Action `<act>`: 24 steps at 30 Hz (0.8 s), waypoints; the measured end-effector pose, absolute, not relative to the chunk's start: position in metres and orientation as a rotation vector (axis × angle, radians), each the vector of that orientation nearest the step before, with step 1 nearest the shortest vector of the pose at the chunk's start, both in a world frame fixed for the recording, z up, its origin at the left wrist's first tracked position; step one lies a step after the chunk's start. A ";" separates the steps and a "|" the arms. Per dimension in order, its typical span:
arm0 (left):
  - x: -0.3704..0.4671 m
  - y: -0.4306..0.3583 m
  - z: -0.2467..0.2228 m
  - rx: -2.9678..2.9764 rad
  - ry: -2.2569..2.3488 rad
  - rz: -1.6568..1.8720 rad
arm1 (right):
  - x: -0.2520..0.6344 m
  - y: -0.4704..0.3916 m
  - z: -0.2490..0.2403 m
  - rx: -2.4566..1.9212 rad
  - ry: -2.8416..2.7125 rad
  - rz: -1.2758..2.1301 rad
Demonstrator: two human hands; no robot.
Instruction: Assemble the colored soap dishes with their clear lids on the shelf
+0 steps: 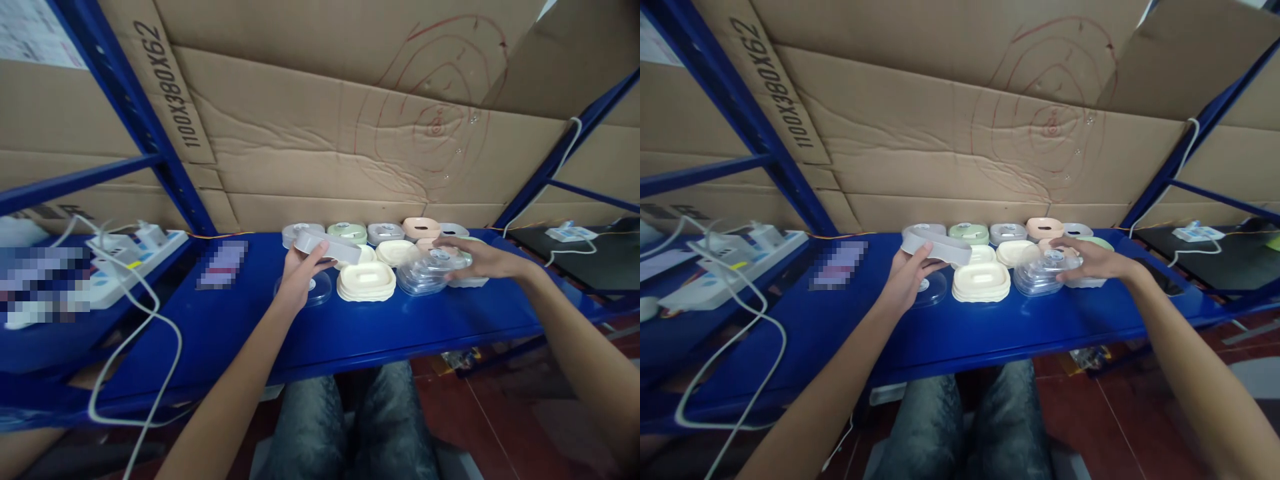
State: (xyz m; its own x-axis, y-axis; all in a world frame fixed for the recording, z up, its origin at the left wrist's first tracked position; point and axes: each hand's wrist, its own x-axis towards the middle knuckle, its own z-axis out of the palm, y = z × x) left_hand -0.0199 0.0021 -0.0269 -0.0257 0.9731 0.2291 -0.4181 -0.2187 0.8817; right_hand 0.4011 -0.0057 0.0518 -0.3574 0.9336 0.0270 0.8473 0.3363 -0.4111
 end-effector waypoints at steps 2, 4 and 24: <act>-0.020 0.003 -0.028 1.057 0.754 1.518 | 0.400 -0.003 0.048 -1.585 -2.368 0.499; -0.021 0.003 -0.028 1.053 0.761 1.511 | 0.399 -0.001 0.047 -1.585 -2.379 0.508; -0.019 0.001 -0.026 1.052 0.754 1.469 | 0.399 0.010 0.045 -1.576 -2.507 0.606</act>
